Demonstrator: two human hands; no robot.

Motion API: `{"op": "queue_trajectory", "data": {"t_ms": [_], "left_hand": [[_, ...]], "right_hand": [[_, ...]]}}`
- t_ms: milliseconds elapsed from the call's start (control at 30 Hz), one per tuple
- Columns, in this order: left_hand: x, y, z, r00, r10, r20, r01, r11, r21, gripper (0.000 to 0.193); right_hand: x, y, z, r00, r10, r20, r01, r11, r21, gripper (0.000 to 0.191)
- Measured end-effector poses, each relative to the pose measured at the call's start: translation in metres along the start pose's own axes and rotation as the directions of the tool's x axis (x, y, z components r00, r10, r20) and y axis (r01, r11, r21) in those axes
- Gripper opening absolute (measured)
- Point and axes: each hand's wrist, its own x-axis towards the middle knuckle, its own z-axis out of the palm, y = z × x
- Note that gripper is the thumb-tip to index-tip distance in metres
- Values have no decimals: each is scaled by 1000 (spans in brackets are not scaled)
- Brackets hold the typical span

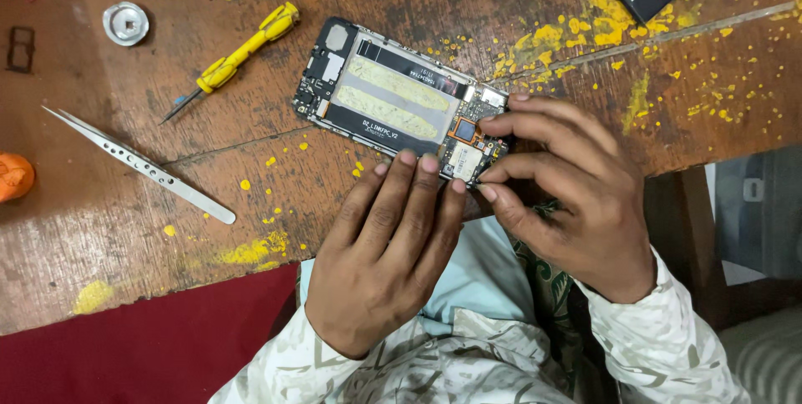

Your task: The person uses tweezers to manipulate small components on a disassembled smartphone motherboard, carefully adjusting connectors and parts on the circuit board.

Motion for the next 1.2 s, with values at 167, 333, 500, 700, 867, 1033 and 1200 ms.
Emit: {"op": "queue_trajectory", "data": {"t_ms": [167,333,500,700,867,1033,1200], "left_hand": [[0,1,1,1000,-9,16,9,1000,-21,38],[0,2,0,1000,-19,14,19,999,-34,37],[0,2,-1,1000,-20,15,21,999,-42,37],[1,2,-1,1000,-15,11,16,998,-55,37],[3,3,-4,999,-33,22,35,996,-77,39],[3,2,-6,998,-55,23,57,992,-114,38],[4,3,-6,998,-68,7,69,989,-131,36]], "right_hand": [[-1,1,0,1000,7,-5,-7,1000,-20,13],[2,0,2,999,31,-11,-31,999,-11,12],[5,-9,3,997,71,-15,-72,996,-57,11],[10,-12,1,998,67,-16,-67,997,-31,13],[9,-13,1,997,77,-24,-78,996,-39,15],[10,-13,2,997,74,-32,-75,997,-31,17],[10,-13,1,996,80,-27,-81,996,-25,17]]}}
